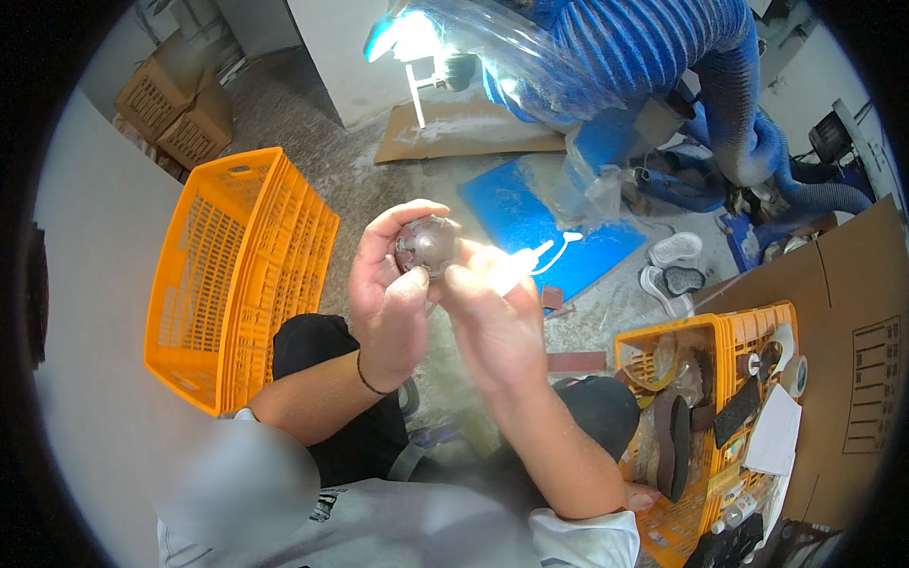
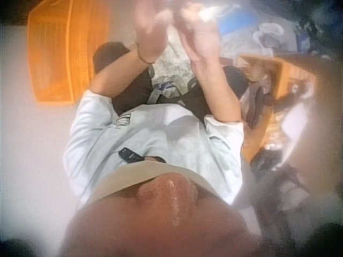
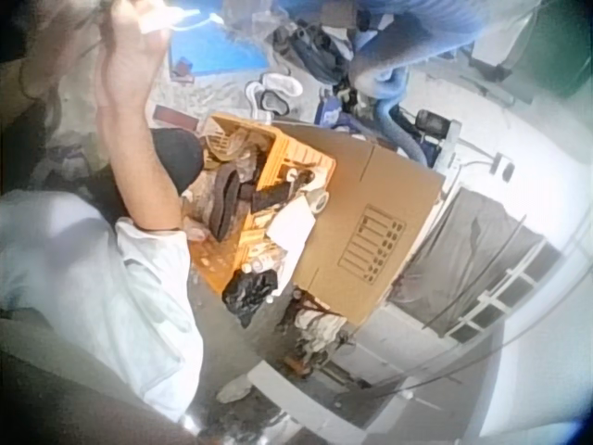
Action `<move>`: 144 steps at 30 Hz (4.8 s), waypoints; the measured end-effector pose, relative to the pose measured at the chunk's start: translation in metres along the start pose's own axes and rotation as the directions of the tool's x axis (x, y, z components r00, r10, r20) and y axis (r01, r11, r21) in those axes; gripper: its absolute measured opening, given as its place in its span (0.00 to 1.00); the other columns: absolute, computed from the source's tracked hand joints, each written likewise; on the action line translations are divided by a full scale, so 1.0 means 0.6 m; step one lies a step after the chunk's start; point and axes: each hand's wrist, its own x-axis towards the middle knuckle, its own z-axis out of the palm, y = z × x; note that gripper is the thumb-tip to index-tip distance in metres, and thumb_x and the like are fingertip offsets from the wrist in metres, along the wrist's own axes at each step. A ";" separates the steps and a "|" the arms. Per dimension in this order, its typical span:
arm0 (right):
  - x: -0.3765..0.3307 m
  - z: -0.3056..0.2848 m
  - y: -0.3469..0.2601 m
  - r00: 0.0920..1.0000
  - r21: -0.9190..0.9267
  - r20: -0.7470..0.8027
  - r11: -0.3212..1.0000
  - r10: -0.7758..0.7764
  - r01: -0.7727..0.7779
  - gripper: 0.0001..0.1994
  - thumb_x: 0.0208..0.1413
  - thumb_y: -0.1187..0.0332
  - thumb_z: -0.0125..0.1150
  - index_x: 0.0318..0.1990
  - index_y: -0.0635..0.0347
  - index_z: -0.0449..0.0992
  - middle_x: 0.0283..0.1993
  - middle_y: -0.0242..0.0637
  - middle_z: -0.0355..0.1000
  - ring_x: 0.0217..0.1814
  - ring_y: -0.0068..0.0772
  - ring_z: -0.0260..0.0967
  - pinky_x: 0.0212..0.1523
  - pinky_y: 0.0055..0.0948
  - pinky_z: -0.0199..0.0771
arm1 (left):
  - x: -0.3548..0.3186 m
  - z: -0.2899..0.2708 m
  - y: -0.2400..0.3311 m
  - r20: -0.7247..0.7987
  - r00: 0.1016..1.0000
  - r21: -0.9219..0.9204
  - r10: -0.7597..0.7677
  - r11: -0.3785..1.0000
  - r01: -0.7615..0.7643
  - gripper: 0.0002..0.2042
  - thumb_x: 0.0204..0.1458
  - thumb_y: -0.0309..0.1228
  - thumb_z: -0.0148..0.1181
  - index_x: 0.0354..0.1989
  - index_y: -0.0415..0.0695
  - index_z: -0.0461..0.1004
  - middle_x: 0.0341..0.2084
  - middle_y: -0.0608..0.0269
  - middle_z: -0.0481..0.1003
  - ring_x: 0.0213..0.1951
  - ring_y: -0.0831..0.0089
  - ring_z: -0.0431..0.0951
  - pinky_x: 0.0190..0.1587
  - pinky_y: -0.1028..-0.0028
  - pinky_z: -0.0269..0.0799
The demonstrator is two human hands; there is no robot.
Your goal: The person applies glue from a small white bottle to the surface of a round, brown object held in the left hand. The person rotates the object to cover different areas with the glue.
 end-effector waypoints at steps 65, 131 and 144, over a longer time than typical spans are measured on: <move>-0.011 -0.011 0.023 0.709 -0.735 0.242 0.352 -0.662 0.579 0.14 0.56 0.76 0.69 0.29 0.60 0.65 0.60 0.46 0.63 0.56 0.36 0.66 0.59 0.37 0.68 | -0.012 0.022 -0.002 0.235 0.940 -0.436 -0.248 0.837 0.330 0.42 0.52 0.34 0.55 0.76 0.39 0.45 0.69 0.51 0.61 0.68 0.62 0.64 0.72 0.61 0.55; -0.088 -0.029 -0.085 0.851 -0.849 0.505 -0.261 -0.146 0.459 0.18 0.47 0.81 0.70 0.47 0.65 0.80 0.41 0.47 0.79 0.41 0.47 0.79 0.41 0.35 0.79 | -0.019 -0.084 -0.004 0.325 0.778 -0.031 -0.538 0.816 0.577 0.34 0.47 0.20 0.60 0.67 0.28 0.62 0.54 0.47 0.76 0.57 0.62 0.78 0.64 0.64 0.71; -0.088 -0.023 -0.085 0.852 -0.837 0.508 -0.309 -0.131 0.451 0.16 0.46 0.81 0.70 0.46 0.64 0.80 0.40 0.45 0.79 0.40 0.46 0.79 0.40 0.34 0.79 | -0.023 -0.086 -0.008 0.329 0.799 -0.014 -0.504 0.843 0.537 0.33 0.50 0.21 0.61 0.68 0.28 0.62 0.56 0.47 0.75 0.58 0.63 0.77 0.64 0.64 0.71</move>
